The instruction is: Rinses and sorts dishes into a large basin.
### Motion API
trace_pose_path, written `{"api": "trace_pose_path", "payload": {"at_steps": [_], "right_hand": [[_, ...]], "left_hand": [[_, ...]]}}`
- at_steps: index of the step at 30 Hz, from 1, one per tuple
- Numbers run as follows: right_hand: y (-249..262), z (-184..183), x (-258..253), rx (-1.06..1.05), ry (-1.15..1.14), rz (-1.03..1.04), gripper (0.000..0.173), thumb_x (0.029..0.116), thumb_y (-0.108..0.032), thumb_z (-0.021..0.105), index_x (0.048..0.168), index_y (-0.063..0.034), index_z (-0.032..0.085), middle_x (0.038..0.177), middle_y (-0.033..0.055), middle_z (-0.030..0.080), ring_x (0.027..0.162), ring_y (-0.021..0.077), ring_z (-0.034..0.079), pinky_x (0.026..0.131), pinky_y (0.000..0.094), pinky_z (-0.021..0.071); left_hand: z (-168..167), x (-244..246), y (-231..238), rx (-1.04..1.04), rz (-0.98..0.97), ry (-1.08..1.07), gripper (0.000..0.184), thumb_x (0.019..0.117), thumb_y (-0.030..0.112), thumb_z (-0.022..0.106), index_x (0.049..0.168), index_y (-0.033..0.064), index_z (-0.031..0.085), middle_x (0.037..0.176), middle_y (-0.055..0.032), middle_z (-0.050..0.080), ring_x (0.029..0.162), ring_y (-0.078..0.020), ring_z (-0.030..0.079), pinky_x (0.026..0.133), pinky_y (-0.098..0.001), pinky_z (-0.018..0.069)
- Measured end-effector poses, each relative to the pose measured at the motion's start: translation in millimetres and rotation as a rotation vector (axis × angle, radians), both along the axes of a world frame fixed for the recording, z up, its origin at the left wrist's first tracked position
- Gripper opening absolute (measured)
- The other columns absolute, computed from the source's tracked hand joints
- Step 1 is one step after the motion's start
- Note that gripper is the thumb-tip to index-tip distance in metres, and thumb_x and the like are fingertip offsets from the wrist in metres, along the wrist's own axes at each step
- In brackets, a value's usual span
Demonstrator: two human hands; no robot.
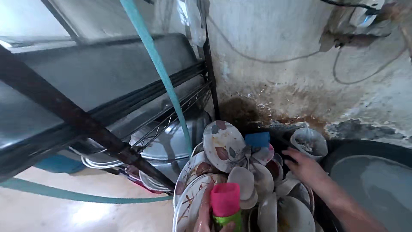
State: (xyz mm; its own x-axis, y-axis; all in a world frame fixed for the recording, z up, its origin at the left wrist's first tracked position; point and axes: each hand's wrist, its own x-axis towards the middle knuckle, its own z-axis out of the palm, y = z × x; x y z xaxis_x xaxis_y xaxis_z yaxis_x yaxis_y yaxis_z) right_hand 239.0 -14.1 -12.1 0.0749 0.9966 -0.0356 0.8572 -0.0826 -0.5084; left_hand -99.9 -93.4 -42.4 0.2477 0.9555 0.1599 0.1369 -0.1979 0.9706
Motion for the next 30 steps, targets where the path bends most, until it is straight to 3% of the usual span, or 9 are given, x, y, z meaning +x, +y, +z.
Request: {"api": "trace_pose_path", "payload": {"at_steps": [2,4,7,11,15,19,21,26,30], "right_hand": [[39,-3,-17,-0.057,0.300,-0.049,0.034,0.1042,-0.014,0.058,0.138,-0.0115,0.063,0.146,0.0151,0.056,0.131,0.0312,0.057,0.108,0.0545,0.0470],[71,-20,-30,-0.091,0.562,-0.133,0.034,0.1060,-0.012,0.054,0.139,-0.0093,0.059,0.138,0.0195,0.060,0.117,0.0354,0.063,0.096,0.0569,0.0520],[98,-53,-41,-0.117,0.691,-0.224,0.034,0.1079,-0.014,0.048,0.141,-0.0093,0.057,0.132,0.0225,0.061,0.107,0.0359,0.063,0.086,0.0561,0.0528],[87,-56,-46,0.015,0.538,-0.245,0.028,0.1070,-0.009,0.050,0.131,-0.0044,0.064,0.130,0.0204,0.064,0.108,0.0353,0.066,0.090,0.0557,0.0548],[38,-9,-31,0.358,0.322,-0.117,0.027,0.1059,-0.004,0.049,0.127,0.0026,0.064,0.125,0.0213,0.066,0.114,0.0327,0.065,0.100,0.0547,0.0513],[-31,46,-36,0.418,0.361,0.041,0.025,0.0991,-0.010,0.054,0.120,-0.0015,0.064,0.111,0.0092,0.068,0.095,0.0141,0.066,0.083,0.0387,0.0572],[-59,52,-43,0.430,0.324,0.276,0.020,0.1023,-0.017,0.055,0.114,-0.0052,0.067,0.104,0.0070,0.070,0.090,0.0097,0.068,0.079,0.0305,0.0593],[-85,48,-71,0.291,0.319,0.730,0.022,0.1048,-0.011,0.052,0.118,-0.0071,0.069,0.106,0.0143,0.072,0.104,0.0301,0.070,0.092,0.0518,0.0553],[-49,30,-69,0.091,0.672,0.419,0.049,0.1029,-0.028,0.054,0.145,-0.0041,0.053,0.139,0.0122,0.062,0.122,0.0183,0.063,0.101,0.0381,0.0546]], "left_hand": [[-1,1,-2,0.016,0.008,-0.009,0.110,0.0836,0.034,0.080,0.155,-0.0145,0.012,0.149,-0.0293,0.043,0.132,-0.0154,0.054,0.109,-0.0318,0.0480],[-2,2,-6,-0.009,0.008,-0.046,0.108,0.0842,0.034,0.080,0.154,-0.0151,0.013,0.146,-0.0283,0.046,0.128,-0.0141,0.057,0.107,-0.0320,0.0503],[-1,2,-12,-0.123,0.010,-0.057,0.108,0.0828,0.030,0.079,0.156,-0.0110,0.012,0.148,-0.0278,0.044,0.128,-0.0166,0.056,0.107,-0.0348,0.0499],[3,1,-18,-0.230,0.028,-0.036,0.104,0.0802,0.022,0.081,0.157,-0.0079,0.017,0.147,-0.0276,0.046,0.127,-0.0205,0.057,0.106,-0.0372,0.0504],[11,1,-18,-0.272,-0.008,0.047,0.096,0.0827,0.014,0.080,0.158,-0.0042,0.022,0.151,-0.0264,0.044,0.132,-0.0237,0.055,0.108,-0.0394,0.0491],[4,18,-14,-0.023,-0.129,0.162,0.085,0.0811,0.013,0.083,0.150,-0.0100,0.039,0.152,-0.0340,0.041,0.135,-0.0357,0.053,0.109,-0.0460,0.0486],[3,31,-15,0.077,-0.172,0.197,0.087,0.0798,0.013,0.085,0.150,-0.0103,0.040,0.151,-0.0345,0.042,0.133,-0.0375,0.056,0.107,-0.0488,0.0509],[10,43,-22,0.130,-0.180,0.200,0.103,0.0770,0.014,0.086,0.150,-0.0220,0.023,0.148,-0.0423,0.040,0.137,-0.0398,0.051,0.114,-0.0459,0.0437],[-1,32,-28,0.066,-0.083,0.122,0.110,0.0761,0.014,0.087,0.151,-0.0223,0.015,0.150,-0.0421,0.036,0.141,-0.0331,0.046,0.118,-0.0402,0.0387]]}}
